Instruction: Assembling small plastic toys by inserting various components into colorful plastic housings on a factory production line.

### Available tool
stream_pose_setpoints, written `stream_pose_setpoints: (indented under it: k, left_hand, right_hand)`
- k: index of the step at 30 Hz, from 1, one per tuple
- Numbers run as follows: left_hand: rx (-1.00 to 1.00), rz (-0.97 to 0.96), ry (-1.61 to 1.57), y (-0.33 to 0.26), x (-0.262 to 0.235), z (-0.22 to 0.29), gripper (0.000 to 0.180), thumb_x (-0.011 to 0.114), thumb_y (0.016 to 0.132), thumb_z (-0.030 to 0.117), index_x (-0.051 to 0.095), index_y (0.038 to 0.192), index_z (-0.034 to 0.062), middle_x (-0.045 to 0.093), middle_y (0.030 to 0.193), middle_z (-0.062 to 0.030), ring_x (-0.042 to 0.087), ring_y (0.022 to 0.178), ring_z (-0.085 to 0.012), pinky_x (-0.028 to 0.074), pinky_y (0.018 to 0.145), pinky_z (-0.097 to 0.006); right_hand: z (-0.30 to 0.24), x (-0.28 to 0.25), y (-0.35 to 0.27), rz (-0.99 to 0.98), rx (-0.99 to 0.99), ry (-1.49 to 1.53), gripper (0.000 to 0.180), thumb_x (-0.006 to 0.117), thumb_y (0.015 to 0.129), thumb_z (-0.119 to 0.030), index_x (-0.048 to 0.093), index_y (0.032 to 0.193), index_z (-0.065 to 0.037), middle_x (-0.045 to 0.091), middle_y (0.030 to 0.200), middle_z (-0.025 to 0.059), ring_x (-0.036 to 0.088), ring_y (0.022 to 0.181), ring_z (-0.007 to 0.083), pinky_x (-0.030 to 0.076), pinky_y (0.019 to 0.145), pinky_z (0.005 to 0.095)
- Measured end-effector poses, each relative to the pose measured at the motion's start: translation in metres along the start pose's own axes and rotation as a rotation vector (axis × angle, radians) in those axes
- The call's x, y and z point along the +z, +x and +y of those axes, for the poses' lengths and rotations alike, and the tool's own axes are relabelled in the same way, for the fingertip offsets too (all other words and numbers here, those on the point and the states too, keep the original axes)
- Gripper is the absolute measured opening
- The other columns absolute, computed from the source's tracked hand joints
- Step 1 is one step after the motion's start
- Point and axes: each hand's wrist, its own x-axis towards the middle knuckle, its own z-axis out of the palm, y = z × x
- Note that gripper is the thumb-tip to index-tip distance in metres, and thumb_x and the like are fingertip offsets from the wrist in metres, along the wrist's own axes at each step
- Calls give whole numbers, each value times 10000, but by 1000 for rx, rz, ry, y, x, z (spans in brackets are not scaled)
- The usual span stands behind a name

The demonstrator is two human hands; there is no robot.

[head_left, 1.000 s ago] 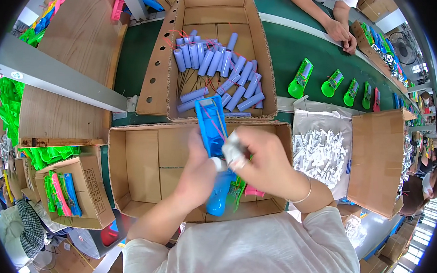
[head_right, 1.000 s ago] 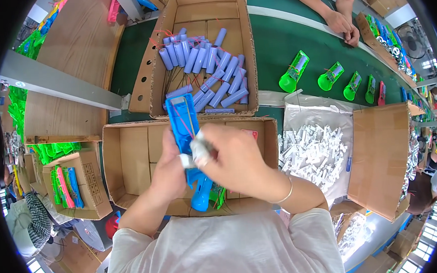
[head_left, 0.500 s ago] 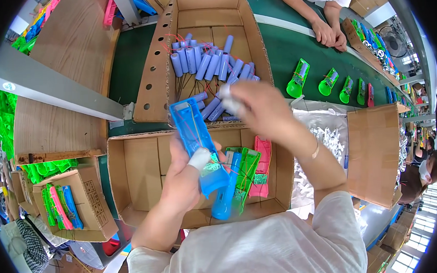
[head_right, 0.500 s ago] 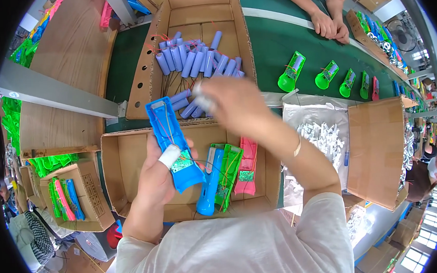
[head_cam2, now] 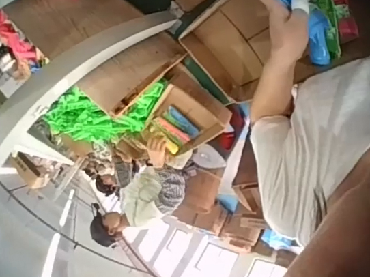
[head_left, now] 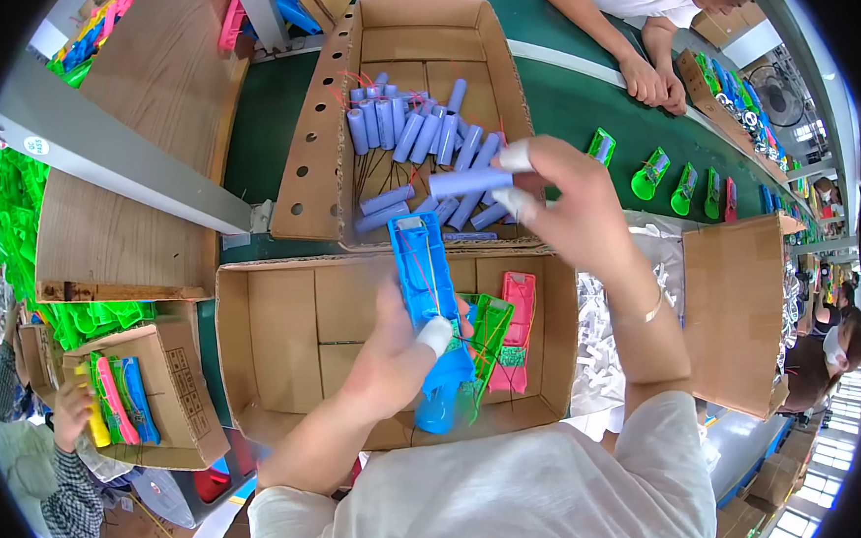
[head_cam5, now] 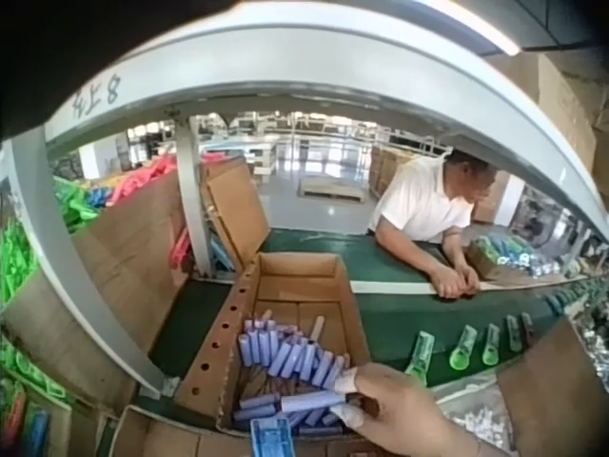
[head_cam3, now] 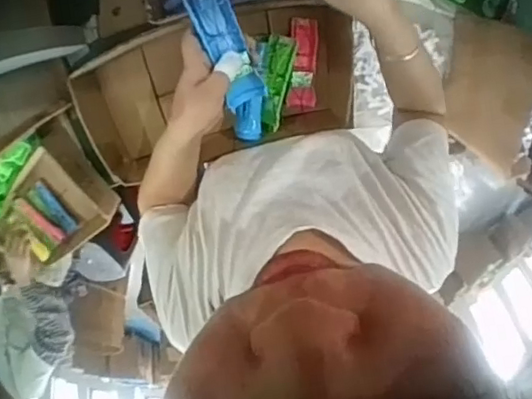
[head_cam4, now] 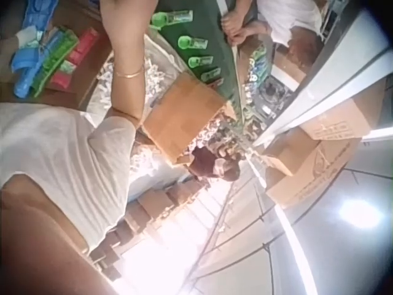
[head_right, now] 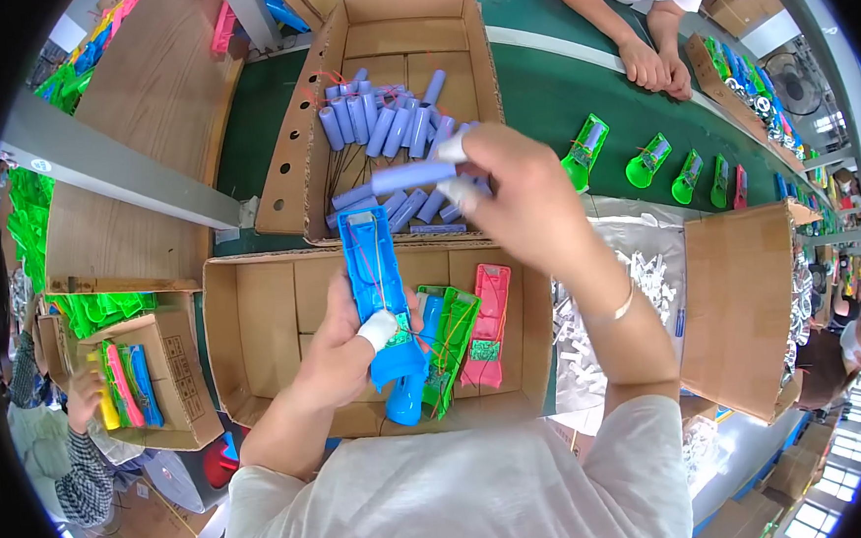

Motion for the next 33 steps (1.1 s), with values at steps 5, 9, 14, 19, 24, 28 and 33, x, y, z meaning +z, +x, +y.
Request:
stream_pose_setpoints:
  k: [5,9,14,19,24,28,33]
  left_hand:
    - [-56,-11,41,5,11,1,599,428,887,0,89,1371,98,447,1110,-116,519,958,-193,508,802,-366]
    - [30,5,143,5,8,-10,649,406,844,-62,122,1401,112,441,1188,-101,485,1061,-188,443,899,-345]
    - [17,34,263,6,1,-15,717,385,782,-116,159,1418,127,411,1290,-97,424,1184,-189,382,976,-333]
    - [11,80,91,5,11,-10,670,504,824,-13,161,1389,98,444,1182,-106,471,1097,-195,401,943,-368]
    - [68,27,-32,4,10,-13,609,479,933,129,145,1441,164,397,1291,-82,443,1168,-190,389,965,-342]
    - [13,130,-28,4,9,-16,465,388,990,184,213,1420,167,455,1237,-69,509,1085,-172,452,897,-337]
    - [20,200,11,5,23,-10,399,398,988,239,284,1363,163,539,1092,-87,611,830,-192,550,662,-369]
  right_hand:
    - [-44,19,-52,237,-203,-198,318,734,619,-8,636,922,-10,572,863,126,605,720,262,514,591,339]
    - [-51,37,-76,197,-266,-225,335,736,616,-14,670,945,-19,578,918,142,615,739,254,522,579,314]
    - [-56,45,-84,60,-246,-233,376,660,663,1,647,1039,12,568,1007,171,613,812,279,531,654,356]
    - [-53,53,-84,159,-165,-164,320,687,713,-39,639,1025,16,575,1058,171,602,869,313,517,709,364]
    - [-47,56,-82,305,36,-45,230,713,702,-89,666,926,-64,629,1024,97,606,871,286,483,749,392]
    - [-41,63,-87,319,-165,-152,220,706,648,-125,677,863,-89,648,1009,51,601,887,221,454,728,357]
    - [-38,54,-90,331,-226,-197,176,694,654,-151,663,824,-114,651,964,16,604,932,190,408,750,375]
